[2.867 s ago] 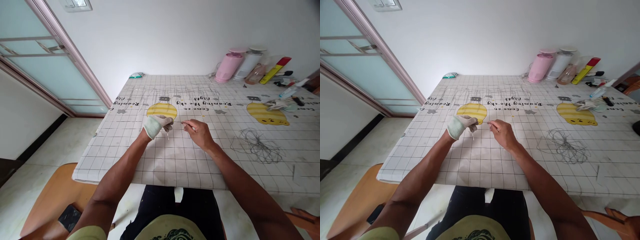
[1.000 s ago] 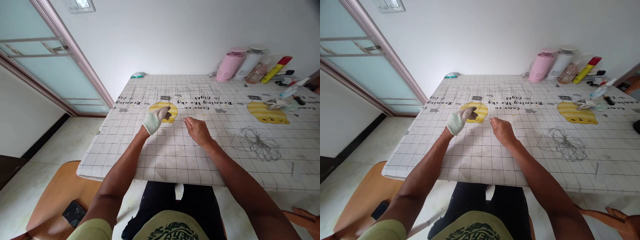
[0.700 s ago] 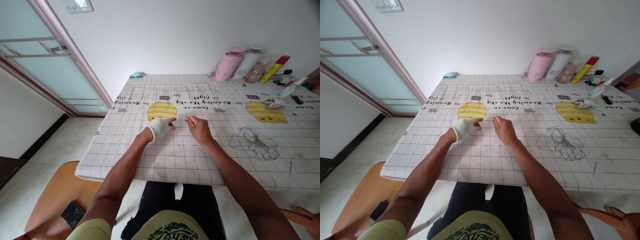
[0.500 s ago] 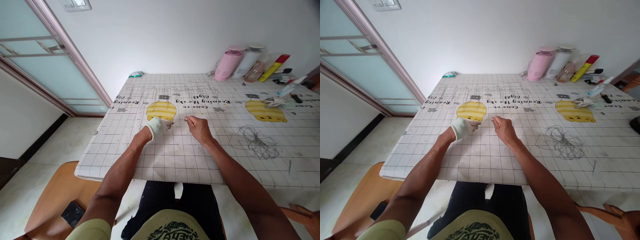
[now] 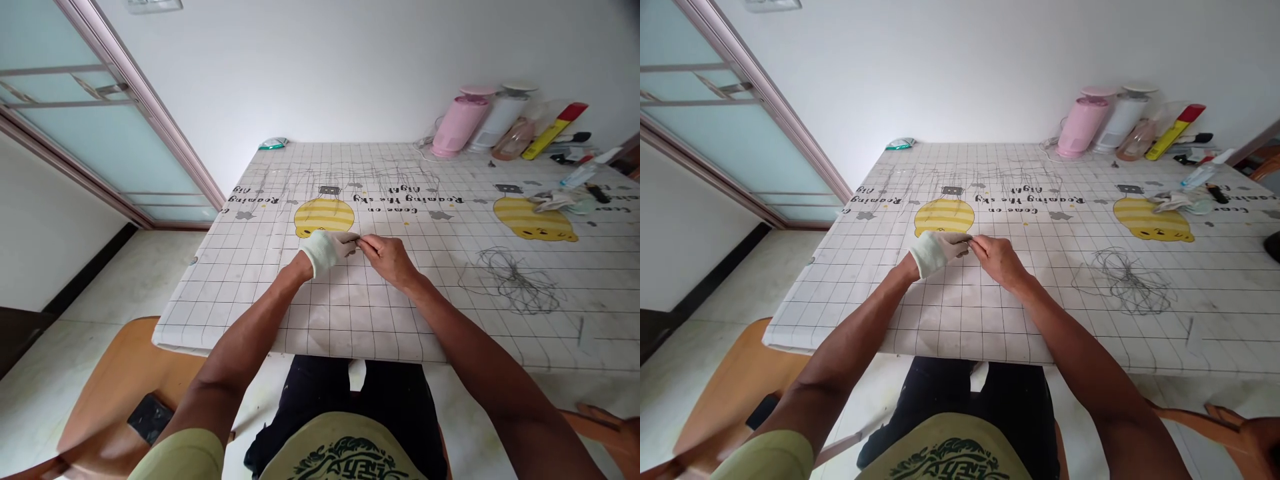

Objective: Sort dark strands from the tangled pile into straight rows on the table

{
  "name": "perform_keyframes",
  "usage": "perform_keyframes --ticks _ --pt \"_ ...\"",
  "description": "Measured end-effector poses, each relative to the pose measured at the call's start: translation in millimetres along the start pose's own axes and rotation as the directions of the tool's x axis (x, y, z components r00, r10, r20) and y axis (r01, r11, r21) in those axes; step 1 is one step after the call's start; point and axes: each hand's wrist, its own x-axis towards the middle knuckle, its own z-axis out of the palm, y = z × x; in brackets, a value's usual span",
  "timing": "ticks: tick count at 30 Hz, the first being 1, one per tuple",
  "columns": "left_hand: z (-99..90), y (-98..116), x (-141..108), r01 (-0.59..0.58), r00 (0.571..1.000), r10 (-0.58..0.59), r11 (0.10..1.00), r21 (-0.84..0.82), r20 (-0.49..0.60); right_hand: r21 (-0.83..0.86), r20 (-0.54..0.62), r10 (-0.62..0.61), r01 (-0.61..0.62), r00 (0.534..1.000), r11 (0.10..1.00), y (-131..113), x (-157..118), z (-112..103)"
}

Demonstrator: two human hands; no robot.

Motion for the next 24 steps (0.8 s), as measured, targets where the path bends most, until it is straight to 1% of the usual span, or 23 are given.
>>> perform_keyframes --ticks 2,3,5,7,9,11,16,20,24 --pt "0.8 0.4 -2.2 0.015 1.000 -0.014 1.000 -0.021 0.014 0.053 0.032 0.038 -0.040 0.999 0.998 -2.9 -0.8 -0.5" --pt "-0.1 1.0 -3.2 0.036 0.999 -0.036 0.999 -0.033 -0.002 0.093 0.053 0.074 -0.078 0.996 0.993 -3.9 -1.6 -1.4" --pt "-3.7 2.3 -4.7 0.092 0.993 -0.097 0.993 -0.078 -0.070 0.178 0.095 0.147 -0.162 0.985 0.971 -4.6 -3.7 -3.4" --pt "-8.2 2.6 -4.6 0.145 0.976 -0.166 0.978 -0.153 -0.138 0.231 0.107 0.177 -0.197 0.978 0.953 -4.0 -6.1 -4.5" --pt "-12.1 0.7 -3.2 0.172 0.962 -0.215 0.956 -0.237 -0.170 0.235 0.072 0.162 -0.175 0.984 0.956 -3.1 -7.9 -4.3" --pt "-14.8 -2.6 -1.1 0.182 0.954 -0.241 0.937 -0.299 -0.176 0.203 0.020 0.139 -0.140 0.990 0.969 -2.9 -8.7 -3.3" --pt "-18.6 -6.3 0.3 0.178 0.961 -0.248 0.897 -0.405 -0.126 0.074 -0.084 0.103 -0.097 0.991 0.993 -5.5 -8.0 -3.1" --pt "-20.5 -3.8 -2.9 0.166 0.965 -0.240 0.870 -0.464 -0.104 0.032 -0.079 0.057 -0.055 0.995 0.998 -5.2 -8.0 -2.0" --pt "-24.6 -4.8 -4.0 0.169 0.967 -0.233 0.889 -0.426 -0.103 0.030 -0.068 0.073 -0.071 0.995 0.997 -3.5 -8.8 -2.0"
